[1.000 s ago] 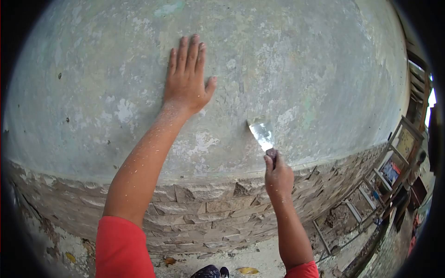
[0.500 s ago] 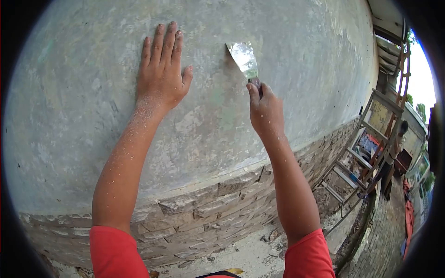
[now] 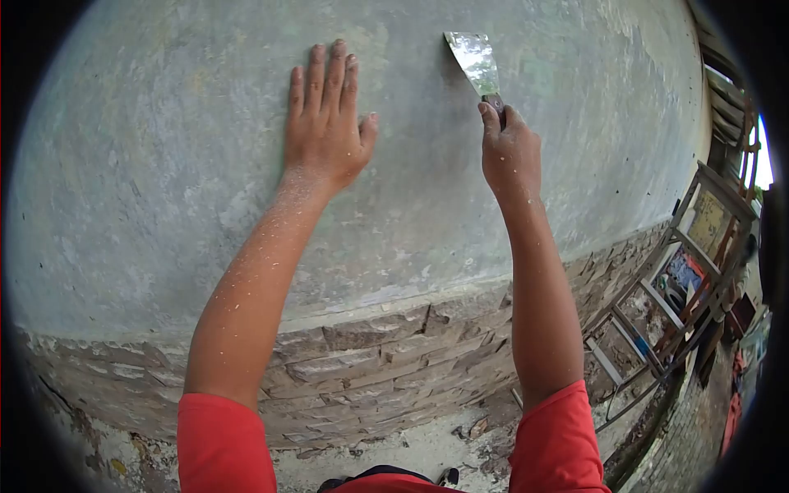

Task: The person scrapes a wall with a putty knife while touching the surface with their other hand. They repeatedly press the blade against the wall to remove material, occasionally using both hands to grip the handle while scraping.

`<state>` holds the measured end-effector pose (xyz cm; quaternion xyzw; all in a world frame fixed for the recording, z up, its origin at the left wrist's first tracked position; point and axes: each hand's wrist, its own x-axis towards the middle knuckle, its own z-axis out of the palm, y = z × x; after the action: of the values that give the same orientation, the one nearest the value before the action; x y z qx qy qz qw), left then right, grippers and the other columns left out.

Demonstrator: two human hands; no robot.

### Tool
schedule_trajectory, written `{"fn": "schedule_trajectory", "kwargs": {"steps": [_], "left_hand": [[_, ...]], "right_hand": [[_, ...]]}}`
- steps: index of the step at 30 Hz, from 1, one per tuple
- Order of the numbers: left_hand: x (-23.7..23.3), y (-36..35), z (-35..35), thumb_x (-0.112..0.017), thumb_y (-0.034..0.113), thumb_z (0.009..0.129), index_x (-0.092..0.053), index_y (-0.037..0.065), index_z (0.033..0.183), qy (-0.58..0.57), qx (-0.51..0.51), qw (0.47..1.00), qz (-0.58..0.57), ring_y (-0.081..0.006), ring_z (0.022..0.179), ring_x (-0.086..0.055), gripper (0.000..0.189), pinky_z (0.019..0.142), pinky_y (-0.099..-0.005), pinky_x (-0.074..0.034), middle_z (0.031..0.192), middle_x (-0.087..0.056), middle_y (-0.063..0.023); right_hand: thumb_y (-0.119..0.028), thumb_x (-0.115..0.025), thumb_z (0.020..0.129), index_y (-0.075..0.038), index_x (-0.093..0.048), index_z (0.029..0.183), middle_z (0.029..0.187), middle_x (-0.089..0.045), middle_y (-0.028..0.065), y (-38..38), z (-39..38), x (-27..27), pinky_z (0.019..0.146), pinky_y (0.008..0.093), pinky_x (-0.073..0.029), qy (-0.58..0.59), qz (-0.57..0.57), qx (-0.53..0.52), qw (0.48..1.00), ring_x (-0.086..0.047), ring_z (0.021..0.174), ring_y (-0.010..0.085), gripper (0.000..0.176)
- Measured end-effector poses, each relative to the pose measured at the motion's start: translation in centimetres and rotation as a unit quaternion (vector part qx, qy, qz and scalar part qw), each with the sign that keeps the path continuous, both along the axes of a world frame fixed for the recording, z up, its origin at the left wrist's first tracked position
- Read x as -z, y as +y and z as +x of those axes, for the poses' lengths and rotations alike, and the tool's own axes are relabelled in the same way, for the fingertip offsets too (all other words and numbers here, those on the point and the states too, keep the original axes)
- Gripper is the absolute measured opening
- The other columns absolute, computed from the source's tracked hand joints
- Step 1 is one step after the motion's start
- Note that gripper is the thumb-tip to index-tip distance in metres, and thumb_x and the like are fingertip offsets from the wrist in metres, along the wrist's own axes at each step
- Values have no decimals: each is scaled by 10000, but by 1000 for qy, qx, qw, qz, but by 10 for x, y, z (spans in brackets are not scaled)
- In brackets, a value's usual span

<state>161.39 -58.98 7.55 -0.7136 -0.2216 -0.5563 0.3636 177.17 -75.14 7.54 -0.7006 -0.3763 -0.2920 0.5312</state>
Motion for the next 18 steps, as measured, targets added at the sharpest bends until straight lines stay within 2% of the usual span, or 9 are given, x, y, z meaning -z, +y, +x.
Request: {"fn": "schedule_trajectory", "kwargs": {"steps": [2, 3, 6, 8, 9, 11, 12, 15, 18], "left_hand": [[7, -5, 15, -424, 342, 934, -153, 41, 1486, -14, -6, 1000, -1, -280, 1454, -31, 684, 1175, -465, -40, 1571, -80, -107], [6, -9, 23, -426, 338, 933, -148, 38, 1485, -27, -13, 1000, 2, -287, 1454, -24, 688, 1174, -472, -36, 1572, -78, -108], [7, -26, 59, -439, 334, 931, -130, 22, 1484, -20, -26, 999, -9, -304, 1452, -11, 706, 1170, -484, -24, 1573, -53, -117], [1, -39, 84, -458, 319, 926, -114, 16, 1484, -13, -34, 999, -26, -309, 1451, -6, 722, 1170, -490, -30, 1572, -31, -127], [1, -46, 98, -458, 319, 926, -114, 16, 1484, -22, -34, 999, -19, -309, 1451, -6, 722, 1170, -490, -30, 1572, -31, -127], [2, -57, 123, -465, 310, 923, -107, 13, 1484, 20, -34, 999, -36, -310, 1451, -5, 728, 1170, -490, -32, 1571, -36, -129], [3, -62, 133, -457, 306, 921, -105, 12, 1484, 14, -34, 998, -43, -311, 1451, -4, 726, 1170, -490, -29, 1571, -37, -130], [6, -67, 145, -453, 310, 917, -111, 13, 1483, 7, -53, 997, -49, -311, 1451, -8, 725, 1170, -492, -30, 1570, -40, -132], [6, -66, 142, -455, 317, 910, -113, 12, 1482, 18, -52, 997, -46, -308, 1452, -9, 733, 1171, -490, -27, 1569, -45, -137]], "right_hand": [[-401, -480, 951, -8, -609, 959, 768, -637, 255, -10, 26, 5, 639, 508, -470, -62, 2, -3, 998, -608, 759, 453, 413], [-397, -475, 954, -24, -591, 971, 763, -639, 249, -19, 32, 18, 637, 515, -473, -40, -25, -3, 999, -610, 755, 453, 390], [-400, -471, 958, -54, -540, 1046, 755, -653, 225, -42, 69, 86, 584, 491, -487, -20, -93, -41, 995, -630, 700, 427, 363], [-398, -482, 953, -33, -538, 1083, 759, -666, 193, -52, 99, 131, 549, 464, -502, -50, -117, -33, 991, -656, 679, 372, 391], [-402, -482, 952, -26, -540, 1073, 750, -666, 191, -59, 106, 132, 556, 455, -509, -77, -77, -35, 993, -658, 673, 364, 399], [-401, -472, 957, -51, -546, 1056, 752, -661, 203, -67, 127, 119, 570, 471, -504, -64, -141, 19, 988, -650, 685, 389, 371], [-401, -472, 957, -51, -546, 1056, 752, -661, 203, -72, 136, 101, 570, 471, -504, -65, -137, 20, 988, -650, 685, 389, 371], [-417, -455, 961, -70, -567, 1051, 771, -654, 230, -70, 162, 27, 609, 520, -481, -22, -62, -11, 998, -628, 715, 440, 375], [-407, -446, 963, -47, -572, 1045, 786, -655, 236, -69, 173, -16, 652, 516, -485, -30, -33, -19, 999, -628, 768, 440, 390]]}}
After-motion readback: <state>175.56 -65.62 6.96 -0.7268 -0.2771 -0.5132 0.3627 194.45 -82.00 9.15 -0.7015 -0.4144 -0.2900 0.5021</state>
